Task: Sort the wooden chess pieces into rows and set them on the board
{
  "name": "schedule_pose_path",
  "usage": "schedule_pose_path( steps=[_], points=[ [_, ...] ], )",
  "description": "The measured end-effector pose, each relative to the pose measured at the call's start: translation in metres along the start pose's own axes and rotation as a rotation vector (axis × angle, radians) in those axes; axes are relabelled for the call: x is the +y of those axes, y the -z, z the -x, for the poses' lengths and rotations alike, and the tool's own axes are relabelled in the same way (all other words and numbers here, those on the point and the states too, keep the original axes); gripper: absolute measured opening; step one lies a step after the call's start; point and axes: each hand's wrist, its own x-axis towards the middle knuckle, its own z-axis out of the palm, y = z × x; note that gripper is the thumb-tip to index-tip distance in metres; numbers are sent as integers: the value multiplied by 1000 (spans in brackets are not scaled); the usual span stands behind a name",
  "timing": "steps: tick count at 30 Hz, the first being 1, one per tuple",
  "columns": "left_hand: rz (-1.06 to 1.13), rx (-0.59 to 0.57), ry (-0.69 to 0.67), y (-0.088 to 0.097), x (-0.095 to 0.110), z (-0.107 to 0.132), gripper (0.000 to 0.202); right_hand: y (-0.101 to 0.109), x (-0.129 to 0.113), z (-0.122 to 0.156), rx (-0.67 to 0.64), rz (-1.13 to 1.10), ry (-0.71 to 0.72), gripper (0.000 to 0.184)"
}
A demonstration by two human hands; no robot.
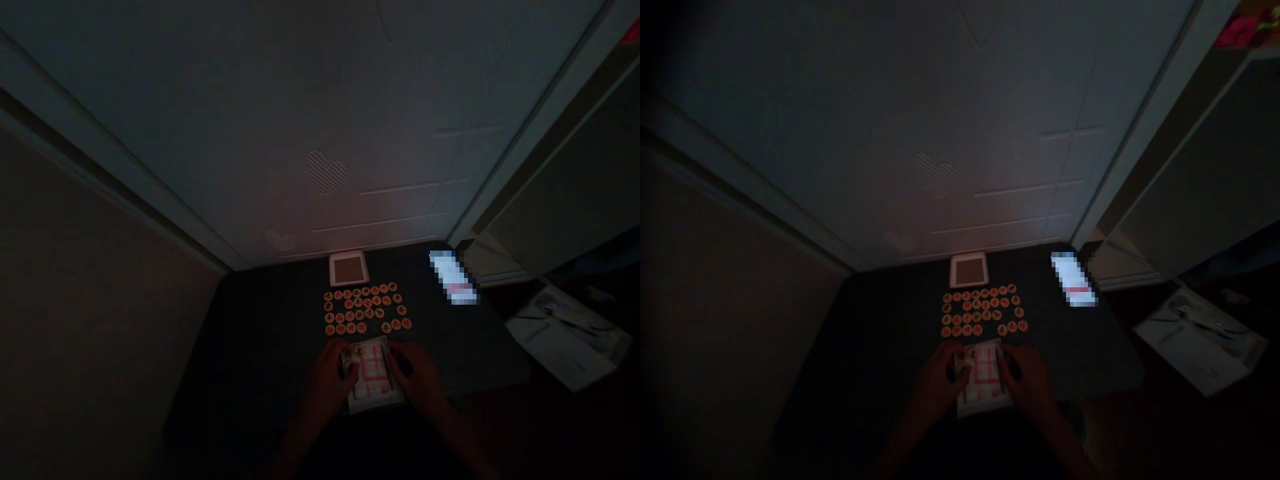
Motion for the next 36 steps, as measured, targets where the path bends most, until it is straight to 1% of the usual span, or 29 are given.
schedule_pose_path(
  steps=[3, 8, 12, 16, 21, 26, 31, 36],
  points=[
    [-7, 9, -14, 2, 1, 0, 26, 0, 1, 0, -14, 4, -5, 25],
    [-21, -12, -24, 5, 1, 1, 23, -1, 3, 2, -26, -1, -12, 26],
    [-35, -37, -44, 4, 0, 1, 25, -1, 2, 3, -27, 5, -15, 25],
    [-36, -30, -47, 4, 1, 1, 24, -1, 1, 2, -25, 14, -13, 25],
    [8, -28, -50, 13, 1, 2, 26, 0, 0, 1, -24, 5, -20, 24],
    [52, 4, -8, 20, -9, 3, 23, 0, 1, 2, -16, 4, -15, 24],
    [111, 16, 14, 19, -17, 3, 27, -1, 3, 2, 4, 13, -17, 26],
    [28, 36, -3, 11, -8, 0, 29, -2, 5, 2, -10, 2, -17, 26]
  ],
)
